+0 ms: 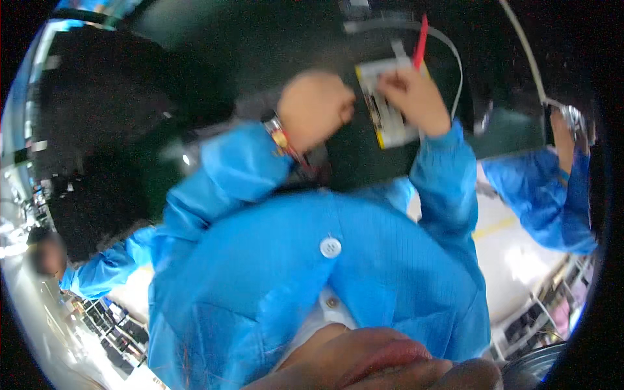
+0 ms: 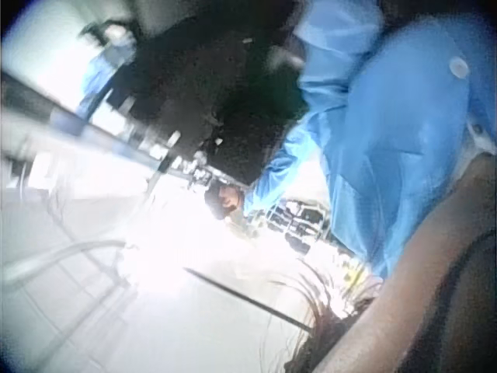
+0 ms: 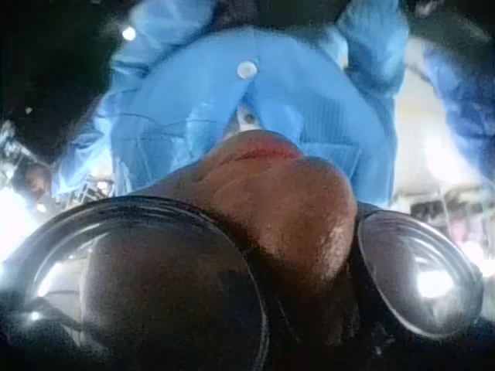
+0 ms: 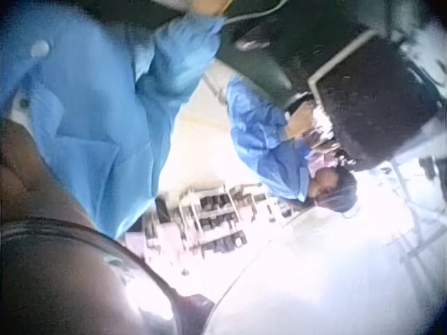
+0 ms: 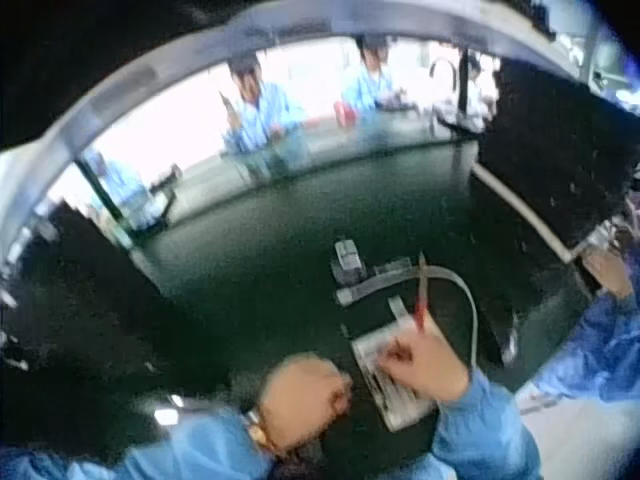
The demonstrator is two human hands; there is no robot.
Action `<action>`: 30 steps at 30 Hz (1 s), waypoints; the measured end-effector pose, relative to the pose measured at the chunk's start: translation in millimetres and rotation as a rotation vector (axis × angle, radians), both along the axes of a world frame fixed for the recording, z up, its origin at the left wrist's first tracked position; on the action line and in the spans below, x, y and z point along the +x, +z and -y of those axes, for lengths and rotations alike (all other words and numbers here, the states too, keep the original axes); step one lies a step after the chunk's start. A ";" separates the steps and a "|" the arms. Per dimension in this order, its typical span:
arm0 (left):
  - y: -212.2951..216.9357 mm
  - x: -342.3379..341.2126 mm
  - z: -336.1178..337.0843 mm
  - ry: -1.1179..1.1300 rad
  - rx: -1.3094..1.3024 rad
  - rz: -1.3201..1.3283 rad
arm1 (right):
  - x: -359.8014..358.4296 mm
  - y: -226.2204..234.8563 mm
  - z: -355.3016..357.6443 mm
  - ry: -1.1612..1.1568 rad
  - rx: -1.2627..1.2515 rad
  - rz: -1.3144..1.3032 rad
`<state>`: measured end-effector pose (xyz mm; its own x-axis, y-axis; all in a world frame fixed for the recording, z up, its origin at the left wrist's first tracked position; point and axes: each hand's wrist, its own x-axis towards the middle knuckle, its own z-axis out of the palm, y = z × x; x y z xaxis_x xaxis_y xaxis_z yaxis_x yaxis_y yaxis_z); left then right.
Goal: Testing the functionality and touch response of tablet screens on a production line using specialized software and tools.
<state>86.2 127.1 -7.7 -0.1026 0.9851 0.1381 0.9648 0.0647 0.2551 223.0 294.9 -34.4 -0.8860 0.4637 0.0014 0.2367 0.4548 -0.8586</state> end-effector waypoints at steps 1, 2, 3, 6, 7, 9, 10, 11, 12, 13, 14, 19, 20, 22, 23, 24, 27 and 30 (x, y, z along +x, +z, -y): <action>3.4 4.0 -1.3 -0.008 0.043 0.001 | 4.5 4.9 1.3 -0.014 0.033 0.044; 5.5 5.2 -0.3 -0.004 0.030 0.010 | 5.7 6.9 2.9 -0.018 0.059 0.082; 3.2 7.0 -2.0 0.000 0.038 0.034 | 9.6 4.7 2.3 -0.017 0.085 0.025; 5.2 14.0 -0.6 -0.013 0.038 0.048 | 20.5 9.0 13.6 0.028 0.137 0.002; 2.2 16.1 0.3 -0.015 0.085 0.087 | 26.1 14.8 18.4 0.022 0.144 -0.042; 2.9 16.9 0.9 -0.031 0.135 0.103 | 31.1 20.3 22.2 0.027 0.200 -0.111; 4.6 17.6 1.3 -0.023 0.115 0.093 | 33.5 19.5 23.7 0.016 0.204 -0.133; 5.8 18.0 1.6 -0.014 0.094 0.086 | 36.3 17.7 25.3 0.031 0.207 -0.157; 6.4 18.2 1.5 -0.026 0.097 0.071 | 38.4 16.8 26.0 0.045 0.212 -0.175; 6.8 18.4 1.6 -0.018 0.107 0.092 | 39.7 18.7 26.9 0.036 0.162 -0.176; 7.9 17.8 1.0 -0.009 0.116 0.115 | 38.7 17.3 26.2 0.026 0.163 -0.186; 5.3 16.6 -2.4 0.008 0.134 0.109 | 37.7 6.9 23.5 0.093 0.327 -0.280; 4.8 16.1 -3.6 0.007 0.125 0.109 | 37.6 7.0 23.3 0.106 0.369 -0.283; 4.7 15.3 -4.4 0.009 0.113 0.111 | 37.5 6.1 23.0 0.106 0.369 -0.265; 5.8 15.3 -5.1 0.007 0.126 0.104 | 37.5 6.2 22.7 0.106 0.373 -0.250; 5.8 15.8 -5.2 0.006 0.139 0.099 | 37.8 6.3 23.2 0.107 0.371 -0.246; 6.9 17.8 -5.0 0.007 0.132 0.124 | 39.5 8.8 25.5 0.106 0.400 -0.258; 6.9 19.4 -2.7 0.014 0.148 0.105 | 40.6 9.0 28.3 0.116 0.430 -0.275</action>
